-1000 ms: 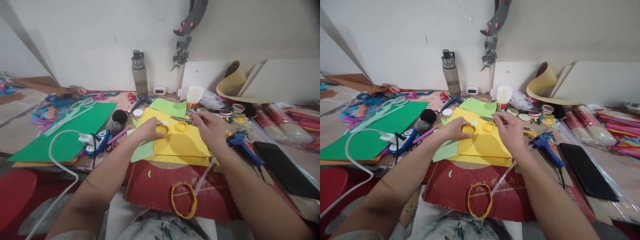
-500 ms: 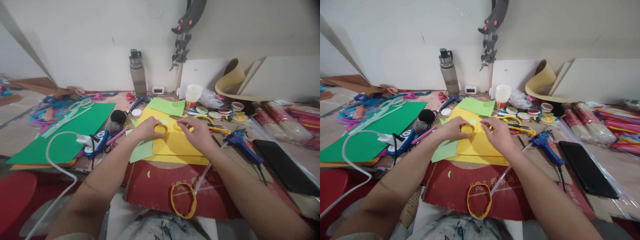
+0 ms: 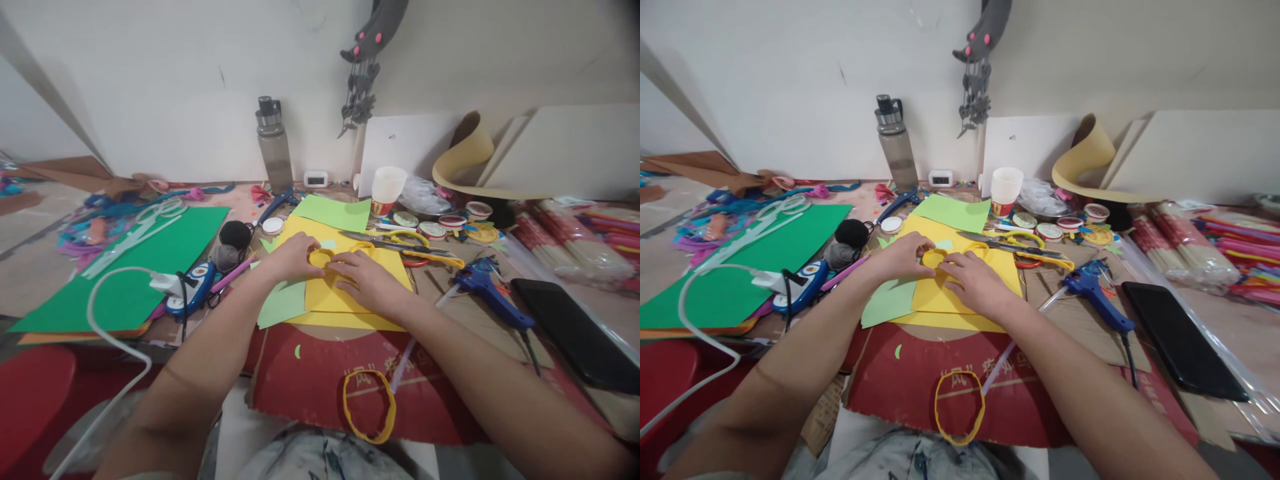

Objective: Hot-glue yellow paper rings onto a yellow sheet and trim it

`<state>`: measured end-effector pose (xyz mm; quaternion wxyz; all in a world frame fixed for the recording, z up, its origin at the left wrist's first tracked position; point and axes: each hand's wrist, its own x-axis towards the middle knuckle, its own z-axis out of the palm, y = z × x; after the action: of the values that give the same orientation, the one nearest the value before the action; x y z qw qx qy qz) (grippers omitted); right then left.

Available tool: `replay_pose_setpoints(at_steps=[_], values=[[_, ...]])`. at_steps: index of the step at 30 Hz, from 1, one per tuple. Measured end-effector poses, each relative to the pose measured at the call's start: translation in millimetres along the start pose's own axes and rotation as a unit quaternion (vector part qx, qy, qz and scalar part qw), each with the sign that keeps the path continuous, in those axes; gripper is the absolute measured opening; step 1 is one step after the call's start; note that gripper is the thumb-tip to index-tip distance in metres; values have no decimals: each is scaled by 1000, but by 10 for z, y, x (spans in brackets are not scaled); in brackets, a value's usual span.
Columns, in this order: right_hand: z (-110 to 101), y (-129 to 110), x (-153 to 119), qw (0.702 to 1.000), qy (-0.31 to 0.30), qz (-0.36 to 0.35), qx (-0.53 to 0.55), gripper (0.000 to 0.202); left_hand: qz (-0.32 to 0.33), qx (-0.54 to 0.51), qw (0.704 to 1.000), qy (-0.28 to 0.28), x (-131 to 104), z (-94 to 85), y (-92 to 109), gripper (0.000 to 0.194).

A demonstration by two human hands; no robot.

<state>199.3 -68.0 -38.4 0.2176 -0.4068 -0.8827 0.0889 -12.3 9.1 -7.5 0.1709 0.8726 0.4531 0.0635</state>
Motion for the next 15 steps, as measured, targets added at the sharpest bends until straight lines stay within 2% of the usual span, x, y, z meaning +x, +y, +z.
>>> replay_pose_setpoints(at_steps=[5, 10, 15], values=[[-3, -9, 4, 1000, 4, 1, -2, 31, -24, -19, 1000, 2, -19, -19, 25, 69], [26, 29, -18, 1000, 22, 1, 9, 31, -25, 5, 1000, 1, -11, -4, 64, 53], [5, 110, -28, 988, 144, 21, 54, 27, -22, 4, 1000, 6, -1, 22, 51, 54]])
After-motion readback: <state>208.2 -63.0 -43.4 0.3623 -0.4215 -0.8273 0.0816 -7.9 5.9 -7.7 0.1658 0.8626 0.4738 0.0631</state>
